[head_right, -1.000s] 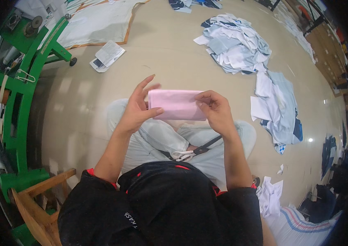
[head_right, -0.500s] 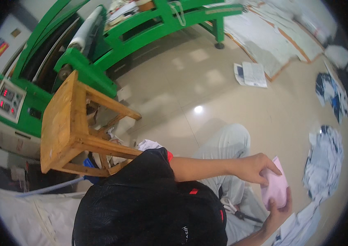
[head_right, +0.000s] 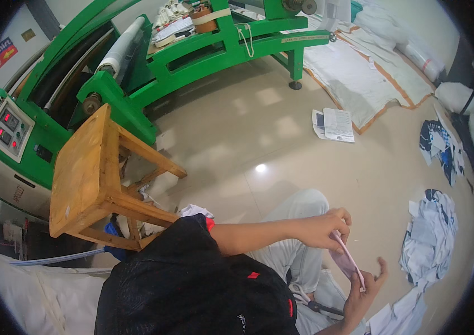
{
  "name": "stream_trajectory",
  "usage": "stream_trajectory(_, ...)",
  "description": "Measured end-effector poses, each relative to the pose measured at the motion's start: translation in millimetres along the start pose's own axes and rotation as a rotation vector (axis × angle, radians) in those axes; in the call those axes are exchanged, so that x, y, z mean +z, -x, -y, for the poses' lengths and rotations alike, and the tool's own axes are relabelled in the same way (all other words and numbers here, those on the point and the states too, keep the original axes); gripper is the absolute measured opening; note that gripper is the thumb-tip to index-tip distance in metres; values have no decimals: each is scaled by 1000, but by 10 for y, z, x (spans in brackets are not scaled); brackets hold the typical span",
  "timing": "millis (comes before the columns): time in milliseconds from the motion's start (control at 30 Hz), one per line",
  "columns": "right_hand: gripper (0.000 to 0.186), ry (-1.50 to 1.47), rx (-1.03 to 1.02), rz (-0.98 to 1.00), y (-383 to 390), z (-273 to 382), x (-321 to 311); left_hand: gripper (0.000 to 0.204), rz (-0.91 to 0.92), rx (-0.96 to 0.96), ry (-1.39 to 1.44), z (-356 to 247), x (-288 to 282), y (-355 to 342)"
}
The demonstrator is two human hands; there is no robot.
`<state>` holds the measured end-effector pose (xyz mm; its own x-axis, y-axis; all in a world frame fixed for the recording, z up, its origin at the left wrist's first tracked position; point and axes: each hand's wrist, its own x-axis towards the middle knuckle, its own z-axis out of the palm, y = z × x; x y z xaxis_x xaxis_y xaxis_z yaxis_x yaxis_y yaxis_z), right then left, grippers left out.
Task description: The person sits on the floor and uses shears to cut a piece of white fabric. They handle a pattern paper and a pink document, then cut the fabric into a specific shape, placing the cut pieces aside.
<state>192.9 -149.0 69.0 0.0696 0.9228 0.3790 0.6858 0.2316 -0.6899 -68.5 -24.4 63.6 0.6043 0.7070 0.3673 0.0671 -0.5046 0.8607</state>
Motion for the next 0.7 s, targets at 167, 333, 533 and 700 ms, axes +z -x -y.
stream_trajectory(167,19,-510,438,65,11,84,-64,19,148,-426,640,-51,-21,32)
stream_trajectory(333,23,-627,368,-55,-182,112,162,26,-130,-419,392,198,-740,213)
stream_trajectory(533,27,-735,458,-131,-437,-34,165,28,-1530,64,86,118,-3850,1192)
stream_trajectory(700,27,-708,440,-96,-513,-121,65,28,-1792,-62,60,-411,-5348,1843)
